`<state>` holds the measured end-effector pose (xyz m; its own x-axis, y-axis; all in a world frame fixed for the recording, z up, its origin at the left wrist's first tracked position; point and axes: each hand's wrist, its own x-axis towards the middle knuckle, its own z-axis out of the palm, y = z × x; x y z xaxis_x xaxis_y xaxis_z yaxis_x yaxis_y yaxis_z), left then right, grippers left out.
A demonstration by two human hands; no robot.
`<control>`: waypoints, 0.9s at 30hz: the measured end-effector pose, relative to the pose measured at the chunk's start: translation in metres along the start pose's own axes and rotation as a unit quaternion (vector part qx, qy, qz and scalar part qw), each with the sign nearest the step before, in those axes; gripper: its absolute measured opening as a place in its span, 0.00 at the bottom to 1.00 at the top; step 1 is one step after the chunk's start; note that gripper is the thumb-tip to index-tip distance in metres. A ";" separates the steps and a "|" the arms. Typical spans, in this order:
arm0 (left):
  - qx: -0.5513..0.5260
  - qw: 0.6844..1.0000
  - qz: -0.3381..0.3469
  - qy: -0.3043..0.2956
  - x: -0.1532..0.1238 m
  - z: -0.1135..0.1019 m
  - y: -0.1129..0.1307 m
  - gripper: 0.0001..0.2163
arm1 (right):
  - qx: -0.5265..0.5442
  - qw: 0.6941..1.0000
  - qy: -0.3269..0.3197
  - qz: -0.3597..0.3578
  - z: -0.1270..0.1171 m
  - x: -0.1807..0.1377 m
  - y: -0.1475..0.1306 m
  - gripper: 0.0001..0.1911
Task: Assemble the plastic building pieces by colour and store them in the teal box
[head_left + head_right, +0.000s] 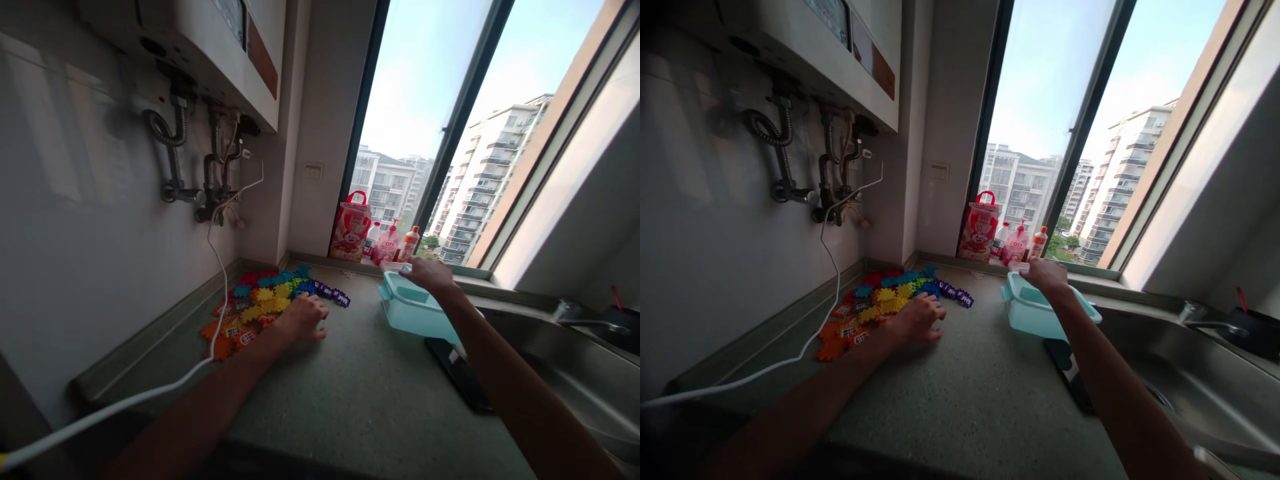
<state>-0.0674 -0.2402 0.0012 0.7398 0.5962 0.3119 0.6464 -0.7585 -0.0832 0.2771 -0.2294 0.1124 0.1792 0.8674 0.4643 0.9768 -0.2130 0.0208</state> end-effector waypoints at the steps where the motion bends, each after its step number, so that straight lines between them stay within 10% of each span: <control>1: 0.008 0.999 -0.038 -0.015 -0.003 -0.008 -0.005 0.11 | 0.000 1.000 0.024 -0.021 -0.003 -0.014 -0.007 0.22; 4: 0.029 0.987 -0.151 -0.037 -0.013 -0.033 -0.024 0.09 | 0.087 0.989 0.078 -0.093 0.008 -0.069 -0.035 0.18; 9: 0.027 0.976 -0.208 -0.062 -0.025 -0.058 -0.045 0.07 | 0.183 0.967 -0.018 -0.174 0.062 -0.130 -0.073 0.14; 16: -0.045 0.968 -0.190 -0.159 -0.029 -0.052 -0.044 0.19 | 0.231 0.937 -0.079 -0.249 0.087 -0.132 -0.061 0.18; 27: -0.032 0.983 -0.147 -0.104 -0.021 -0.030 -0.021 0.15 | 0.278 0.915 -0.110 -0.272 0.088 -0.135 -0.061 0.18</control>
<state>-0.1022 -0.2446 0.0247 0.5490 0.8282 0.1125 0.8300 -0.5561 0.0429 0.2033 -0.2936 -0.0294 -0.3917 0.8594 0.3287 0.8260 0.4858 -0.2859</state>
